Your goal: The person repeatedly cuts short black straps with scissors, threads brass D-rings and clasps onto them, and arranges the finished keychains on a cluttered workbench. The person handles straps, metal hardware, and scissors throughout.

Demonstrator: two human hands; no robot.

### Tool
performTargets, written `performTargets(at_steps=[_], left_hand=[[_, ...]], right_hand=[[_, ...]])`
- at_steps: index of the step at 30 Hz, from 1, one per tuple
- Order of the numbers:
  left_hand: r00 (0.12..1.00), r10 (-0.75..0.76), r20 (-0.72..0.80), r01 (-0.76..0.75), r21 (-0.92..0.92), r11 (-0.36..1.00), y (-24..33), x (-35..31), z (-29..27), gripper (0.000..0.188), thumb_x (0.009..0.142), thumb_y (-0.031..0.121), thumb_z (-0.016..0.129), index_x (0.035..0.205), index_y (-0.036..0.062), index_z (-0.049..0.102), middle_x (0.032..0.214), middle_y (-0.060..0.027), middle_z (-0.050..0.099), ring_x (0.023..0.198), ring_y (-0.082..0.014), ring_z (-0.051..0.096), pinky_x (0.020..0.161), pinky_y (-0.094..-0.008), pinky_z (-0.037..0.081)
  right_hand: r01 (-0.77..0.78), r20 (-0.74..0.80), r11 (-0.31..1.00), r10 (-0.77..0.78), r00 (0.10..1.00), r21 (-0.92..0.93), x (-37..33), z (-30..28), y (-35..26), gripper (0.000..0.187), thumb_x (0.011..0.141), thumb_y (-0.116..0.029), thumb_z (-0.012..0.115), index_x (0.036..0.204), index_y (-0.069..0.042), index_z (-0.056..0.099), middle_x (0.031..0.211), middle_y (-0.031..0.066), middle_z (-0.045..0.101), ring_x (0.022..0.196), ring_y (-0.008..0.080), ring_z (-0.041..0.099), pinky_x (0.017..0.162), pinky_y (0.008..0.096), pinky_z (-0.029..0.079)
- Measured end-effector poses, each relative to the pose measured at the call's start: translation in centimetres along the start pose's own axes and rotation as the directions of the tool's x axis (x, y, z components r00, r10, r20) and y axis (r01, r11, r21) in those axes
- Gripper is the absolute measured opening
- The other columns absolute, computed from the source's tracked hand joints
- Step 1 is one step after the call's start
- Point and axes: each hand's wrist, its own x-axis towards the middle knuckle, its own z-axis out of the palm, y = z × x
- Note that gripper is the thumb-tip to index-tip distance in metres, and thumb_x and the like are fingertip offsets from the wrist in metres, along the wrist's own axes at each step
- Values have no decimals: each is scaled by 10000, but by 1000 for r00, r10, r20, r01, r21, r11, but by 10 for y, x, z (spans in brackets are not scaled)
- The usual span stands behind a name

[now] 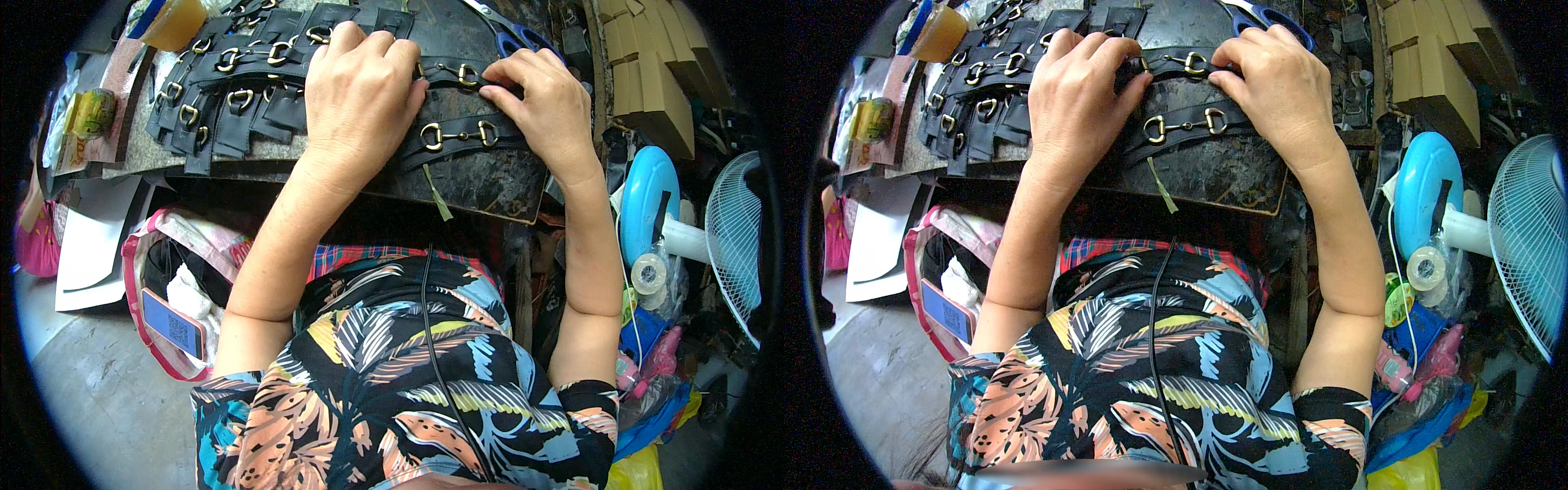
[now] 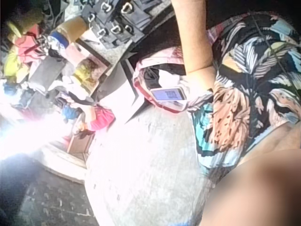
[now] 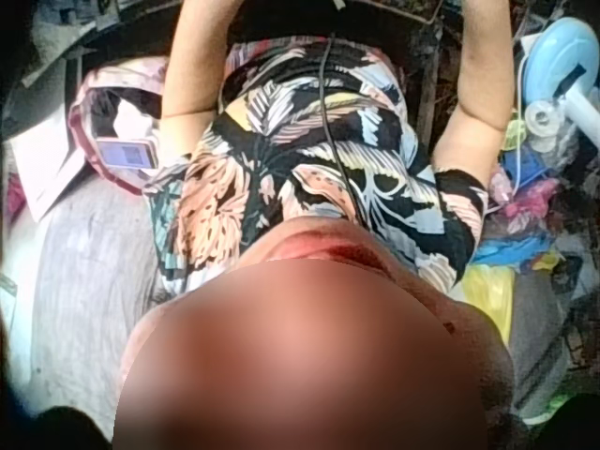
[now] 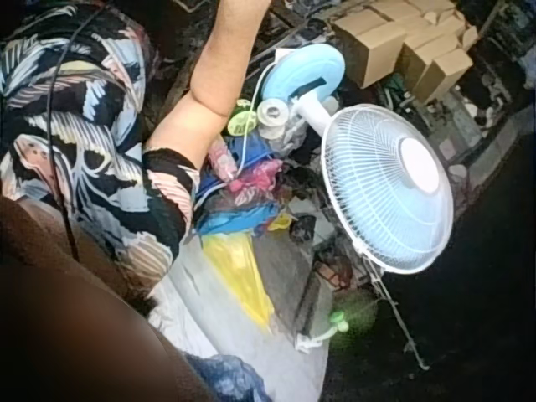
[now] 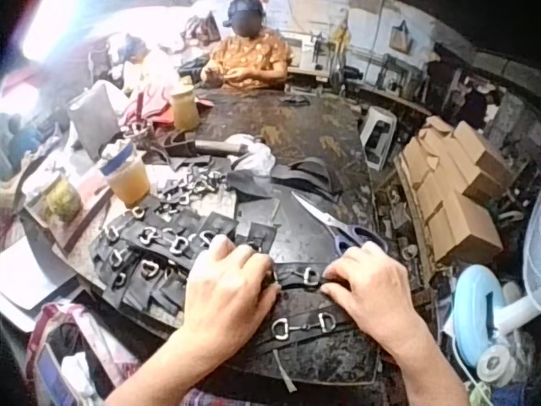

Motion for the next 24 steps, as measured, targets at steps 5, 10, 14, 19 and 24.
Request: performTargets(at_steps=[5,10,14,19,24], left_hand=[[1000,9,-19,-9,-3,1000,0,0,2,231,733,196,807,930,119,713,897,-34,648,940,-268,581,769,-403,477],[1000,5,-28,-4,36,999,2,0,5,214,745,193,799,936,124,730,915,-21,640,957,-262,574,775,-401,471],[1000,12,-22,-11,63,998,3,0,7,185,747,187,799,910,121,740,920,-18,631,969,-259,564,786,-401,462],[1000,-15,9,14,57,998,7,2,1,204,742,182,803,922,114,734,958,-34,641,990,-266,565,810,-402,469],[980,86,-179,-124,-209,970,22,14,2,298,737,114,804,1016,92,702,1073,-68,678,1070,-291,609,892,-409,504]], right_hand=[[-69,-20,993,71,997,100,-4,2,8,153,823,-181,794,941,-94,750,909,8,719,883,203,657,779,337,533],[-79,-39,981,87,995,177,-4,7,12,173,827,-155,793,982,-85,761,924,24,724,894,208,660,792,331,527],[-60,-21,986,65,998,157,-4,10,14,174,836,-135,787,1000,-79,765,949,30,729,910,203,663,804,332,527],[-64,-18,965,71,997,255,-6,8,16,168,842,-77,782,1008,-66,757,965,37,725,899,169,670,808,304,533],[-251,114,584,262,958,772,-9,7,12,178,861,-25,766,1034,-48,728,922,27,712,884,116,688,818,262,556]])
